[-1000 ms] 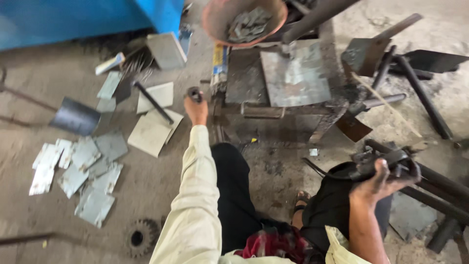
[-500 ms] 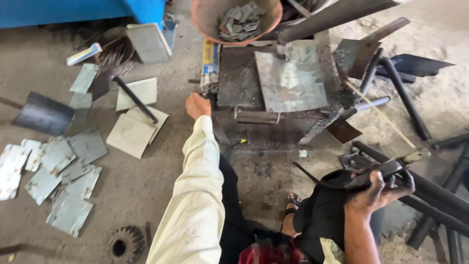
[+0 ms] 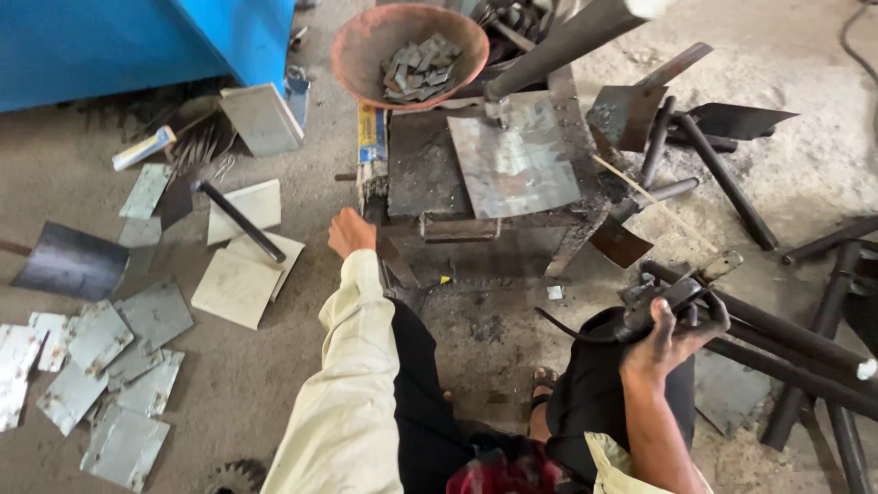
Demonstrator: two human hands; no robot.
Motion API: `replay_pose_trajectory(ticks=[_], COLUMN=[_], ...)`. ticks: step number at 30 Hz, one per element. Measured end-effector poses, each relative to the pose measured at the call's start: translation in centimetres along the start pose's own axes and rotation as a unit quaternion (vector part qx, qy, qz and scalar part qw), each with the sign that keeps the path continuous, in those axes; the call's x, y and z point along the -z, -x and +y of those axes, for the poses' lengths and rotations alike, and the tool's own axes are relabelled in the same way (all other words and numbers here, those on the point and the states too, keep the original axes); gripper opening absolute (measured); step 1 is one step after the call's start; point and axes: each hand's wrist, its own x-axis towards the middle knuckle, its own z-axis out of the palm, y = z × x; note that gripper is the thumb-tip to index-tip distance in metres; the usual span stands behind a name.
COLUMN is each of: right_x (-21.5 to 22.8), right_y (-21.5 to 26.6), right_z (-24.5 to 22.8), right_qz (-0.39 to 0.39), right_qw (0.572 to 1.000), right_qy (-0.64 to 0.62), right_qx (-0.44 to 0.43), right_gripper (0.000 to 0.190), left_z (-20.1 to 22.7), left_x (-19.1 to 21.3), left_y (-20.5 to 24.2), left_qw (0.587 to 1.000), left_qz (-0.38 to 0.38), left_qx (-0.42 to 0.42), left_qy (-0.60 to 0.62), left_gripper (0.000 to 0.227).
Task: The person welds metal components in a workshop using a handheld welding torch. They join a flat metal plate to a vertical pipe and then weld a circular metal piece onto the end of a cylindrical rod. The person handles the metal parts with their hands and uses the torch to create bright sparks and molten welds.
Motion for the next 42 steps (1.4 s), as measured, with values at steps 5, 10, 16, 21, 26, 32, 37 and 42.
replay_pose_trajectory(ticks=[5,10,16,21,26,32,37,42], right_x=[1.2,-0.1,0.3,0.2,-1.5,-4.0,-5.1,-4.8], right_y=[-0.5,-0.3,-0.5,-0.7,-0.7,-3.4,-3.8,-4.2], right_z=[0.1,-1.3,-0.2,-0.1,-1.8,-0.7,-1.0,-0.7], right_qz=[-0.001,0.031,0.024,0.032,0.017,-0.031,-0.051,-0.013], right_qw=[0.999,0.999,1.000,0.999,0.933,0.881,0.868,0.880], right_qy=[0.022,-0.011,-0.006,0.038,0.323,0.424,0.469,0.458], right_qx=[0.044,-0.002,0.012,0.013,0.159,0.207,0.158,0.121], right_gripper=[0.052,0.063,0.066,0.069,0.080,0.089,0.082,0.083], left_z=[-1.6,-8.1,-21.2,-22.3,-13.4,-8.1,-6.3,-1.7], left_x=[1.8,6.2,17.4,26.0,31.4,24.8,15.7,18.9], left_y=[1.0,7.3,18.4,19.4,20.3,18.7,23.1,24.7], left_qw=[0.996,0.986,0.988,0.924,0.873,0.718,0.942,0.916], left_qz=[-0.083,-0.142,-0.049,0.216,0.072,-0.025,-0.098,-0.021], left_qx=[-0.005,-0.044,-0.131,-0.274,-0.117,0.091,-0.121,-0.321], left_qy=[-0.019,-0.078,0.069,0.154,0.468,0.690,0.297,0.239], left_gripper=[0.037,0.051,0.027,0.025,0.026,0.033,0.024,0.040])
